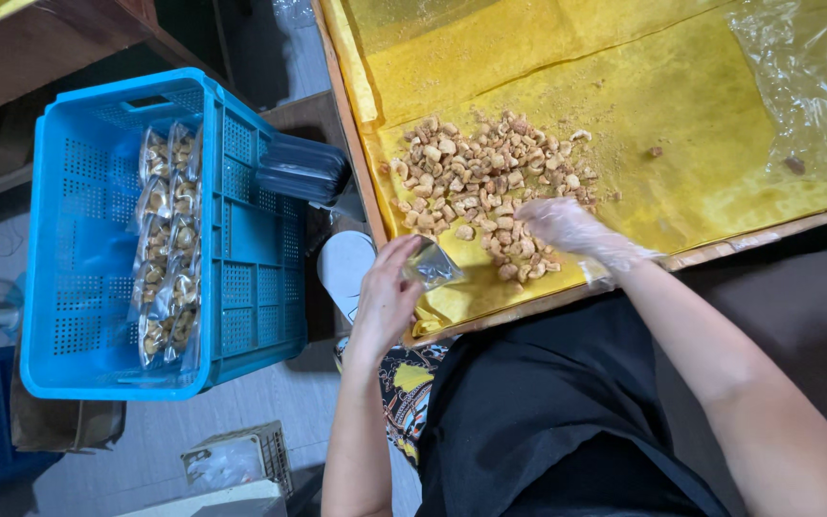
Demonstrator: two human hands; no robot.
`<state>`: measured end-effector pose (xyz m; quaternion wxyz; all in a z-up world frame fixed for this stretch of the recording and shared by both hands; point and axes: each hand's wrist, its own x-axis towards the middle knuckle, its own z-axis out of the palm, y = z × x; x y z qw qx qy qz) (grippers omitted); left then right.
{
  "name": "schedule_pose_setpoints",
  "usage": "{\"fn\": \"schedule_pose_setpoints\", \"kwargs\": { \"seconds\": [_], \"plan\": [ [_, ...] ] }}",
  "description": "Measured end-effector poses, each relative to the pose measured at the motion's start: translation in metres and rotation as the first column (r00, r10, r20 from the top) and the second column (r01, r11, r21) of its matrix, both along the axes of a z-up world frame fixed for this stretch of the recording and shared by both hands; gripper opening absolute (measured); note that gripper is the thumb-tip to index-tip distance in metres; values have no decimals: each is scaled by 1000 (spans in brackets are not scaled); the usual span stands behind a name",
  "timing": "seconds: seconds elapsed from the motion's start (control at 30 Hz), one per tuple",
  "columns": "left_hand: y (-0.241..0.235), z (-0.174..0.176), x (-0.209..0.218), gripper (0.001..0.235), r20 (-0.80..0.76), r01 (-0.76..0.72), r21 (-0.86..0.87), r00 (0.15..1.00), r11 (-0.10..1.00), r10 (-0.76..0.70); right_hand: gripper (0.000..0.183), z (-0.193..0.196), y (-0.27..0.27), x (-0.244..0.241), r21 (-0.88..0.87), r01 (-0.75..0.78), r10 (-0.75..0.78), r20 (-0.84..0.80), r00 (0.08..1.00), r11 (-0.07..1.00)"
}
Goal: The person uses a small shovel to scoop fried snacks from a yellow tray into plastic bags, weighs the bags on a digital scale, and places the filled bags into a blue crate.
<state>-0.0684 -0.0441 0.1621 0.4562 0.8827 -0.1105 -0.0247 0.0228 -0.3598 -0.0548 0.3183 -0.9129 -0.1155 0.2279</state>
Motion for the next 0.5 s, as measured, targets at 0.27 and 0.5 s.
{"fn": "schedule_pose_setpoints", "kwargs": {
  "seconds": [0.27,0.5],
  "plan": [
    [4,-35,-2,56,28,-82,103,996,991,79,77,60,93,-16,-480,-405,384,-146,912,778],
    [7,-24,-2,64,-413,-249,-113,892,962,182,69,-11,98,-18,-463,-459,464,-112,879,758]
  ]
}}
